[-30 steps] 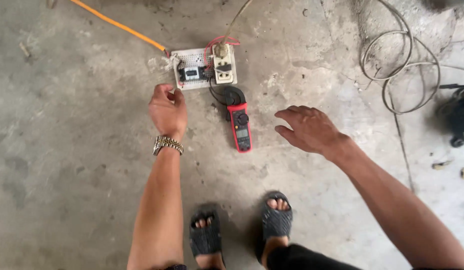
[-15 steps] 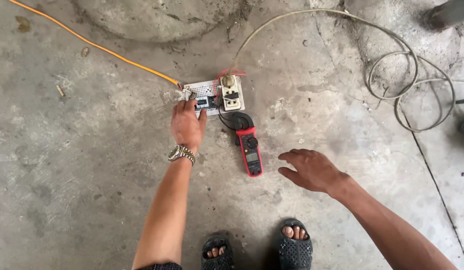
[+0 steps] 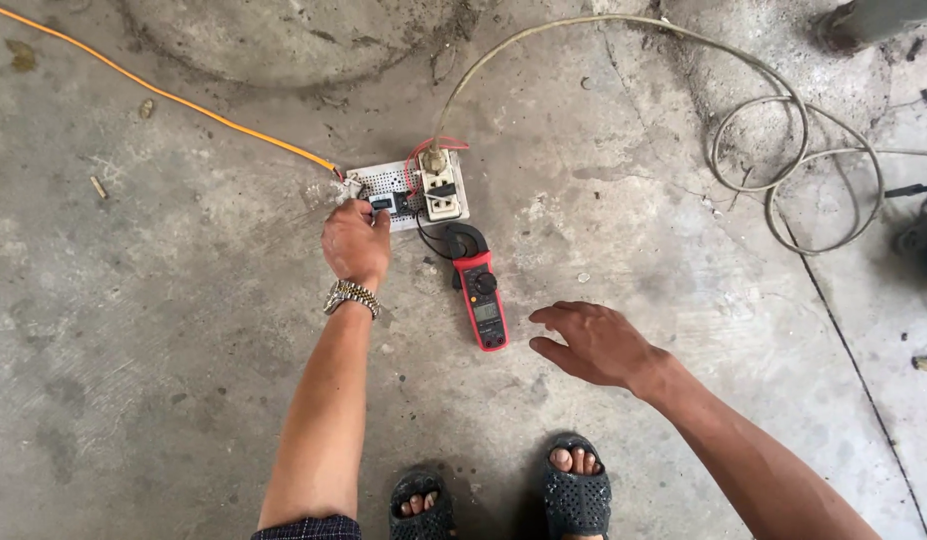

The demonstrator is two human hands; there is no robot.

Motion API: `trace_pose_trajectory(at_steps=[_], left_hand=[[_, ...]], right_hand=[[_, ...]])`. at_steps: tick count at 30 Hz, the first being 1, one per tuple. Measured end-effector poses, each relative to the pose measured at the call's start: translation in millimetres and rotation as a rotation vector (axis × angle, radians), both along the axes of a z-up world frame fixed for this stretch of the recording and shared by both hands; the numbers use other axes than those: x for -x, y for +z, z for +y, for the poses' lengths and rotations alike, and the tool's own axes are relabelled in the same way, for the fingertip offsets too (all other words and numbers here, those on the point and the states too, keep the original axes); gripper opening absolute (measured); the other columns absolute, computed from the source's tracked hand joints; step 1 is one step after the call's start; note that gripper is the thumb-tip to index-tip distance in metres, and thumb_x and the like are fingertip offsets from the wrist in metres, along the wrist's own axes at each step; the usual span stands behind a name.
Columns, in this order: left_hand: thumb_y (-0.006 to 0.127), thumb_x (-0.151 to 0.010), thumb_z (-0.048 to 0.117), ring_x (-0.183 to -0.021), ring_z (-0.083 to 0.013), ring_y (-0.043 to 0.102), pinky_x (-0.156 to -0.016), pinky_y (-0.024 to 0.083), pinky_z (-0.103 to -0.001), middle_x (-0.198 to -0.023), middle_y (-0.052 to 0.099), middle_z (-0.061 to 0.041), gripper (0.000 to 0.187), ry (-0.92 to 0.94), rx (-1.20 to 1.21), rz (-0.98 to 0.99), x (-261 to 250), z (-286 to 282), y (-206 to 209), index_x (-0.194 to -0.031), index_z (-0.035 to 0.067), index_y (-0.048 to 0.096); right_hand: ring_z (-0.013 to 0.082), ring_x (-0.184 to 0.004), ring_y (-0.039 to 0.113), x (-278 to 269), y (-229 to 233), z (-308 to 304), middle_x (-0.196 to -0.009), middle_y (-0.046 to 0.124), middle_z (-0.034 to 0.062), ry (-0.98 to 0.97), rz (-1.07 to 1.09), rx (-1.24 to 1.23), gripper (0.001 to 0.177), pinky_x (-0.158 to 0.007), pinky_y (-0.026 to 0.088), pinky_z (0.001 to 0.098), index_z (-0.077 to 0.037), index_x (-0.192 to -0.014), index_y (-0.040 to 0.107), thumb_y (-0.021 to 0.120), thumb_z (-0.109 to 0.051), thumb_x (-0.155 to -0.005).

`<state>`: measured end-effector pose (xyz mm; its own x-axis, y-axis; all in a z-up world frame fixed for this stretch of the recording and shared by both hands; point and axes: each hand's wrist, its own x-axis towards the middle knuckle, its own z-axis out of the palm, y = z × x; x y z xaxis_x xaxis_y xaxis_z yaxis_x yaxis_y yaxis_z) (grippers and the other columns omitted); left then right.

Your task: Repairing a refrigerator by checking refrigerant pressure with a manifold gauge and testing electrical components with a clamp meter.

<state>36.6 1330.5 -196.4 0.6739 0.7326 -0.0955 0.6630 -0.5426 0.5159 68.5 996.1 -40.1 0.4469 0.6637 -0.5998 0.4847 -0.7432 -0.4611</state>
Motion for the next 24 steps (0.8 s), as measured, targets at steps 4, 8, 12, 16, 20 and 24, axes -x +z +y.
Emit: trace_pose_trajectory(at_steps=[4,8,12,16,20,24], left_hand=[[0.08,-0.077,0.028,-0.08,-0.0323,0.075,-0.073,0.058,-0.046,-0.075,0.074,-0.007,0.019,0.011,0.042,-0.005,-1,8,-26,-0.089,0.013,0.076],[0.083,-0.076,0.03,-0.077,-0.0325,0.075,-0.069,0.057,-0.045,-0.074,0.074,-0.008,0.022,0.011,0.017,-0.022,4,9,-33,-0.088,0.015,0.076],[0.082,-0.077,0.032,-0.077,-0.0319,0.075,-0.072,0.057,-0.042,-0.074,0.074,-0.006,0.023,-0.01,-0.003,0.001,6,13,-35,-0.089,0.013,0.076],[0.084,-0.081,0.026,-0.08,-0.0311,0.075,-0.072,0.057,-0.04,-0.079,0.074,-0.01,0.02,-0.1,-0.03,-0.135,22,33,-50,-0.09,0.011,0.075],[0.069,-0.117,0.041,-0.1,-0.0229,0.055,-0.097,0.033,-0.048,-0.101,0.058,-0.002,0.027,-0.313,0.147,-0.1,40,62,-99,-0.112,0.016,0.061],[0.086,-0.121,0.037,-0.078,-0.0278,0.072,-0.058,0.05,-0.042,-0.095,0.077,-0.01,0.032,-0.361,-0.087,-0.006,29,77,-148,-0.111,0.007,0.081]], right_hand=[[0.0331,-0.108,0.071,3,-8,-4,-0.106,0.075,0.0093,-0.005,0.019,0.003,0.036,-0.095,0.057,0.0488,-0.021,-0.126,0.067,0.057,-0.041,-0.098],[0.0331,-0.105,0.072,8,-23,-18,-0.103,0.074,0.0099,-0.013,0.008,0.006,0.035,-0.092,0.058,0.0488,-0.019,-0.123,0.067,0.057,-0.042,-0.099],[0.0304,-0.11,0.071,18,-41,-32,-0.109,0.074,0.0076,0.017,-0.013,0.057,0.036,-0.095,0.057,0.0453,-0.02,-0.127,0.066,0.055,-0.042,-0.099],[0.0319,-0.118,0.068,34,-69,-37,-0.117,0.073,0.0104,0.063,-0.027,0.076,0.04,-0.101,0.054,0.0466,-0.02,-0.127,0.065,0.056,-0.046,-0.097],[0.0364,-0.113,0.066,52,-104,-50,-0.114,0.073,0.0157,0.126,-0.089,0.025,0.045,-0.097,0.05,0.046,-0.011,-0.118,0.069,0.057,-0.047,-0.094],[0.0354,-0.118,0.066,47,-56,-34,-0.124,0.071,0.0123,0.049,0.022,0.206,0.044,-0.097,0.052,0.0492,-0.015,-0.124,0.067,0.049,-0.042,-0.094]])
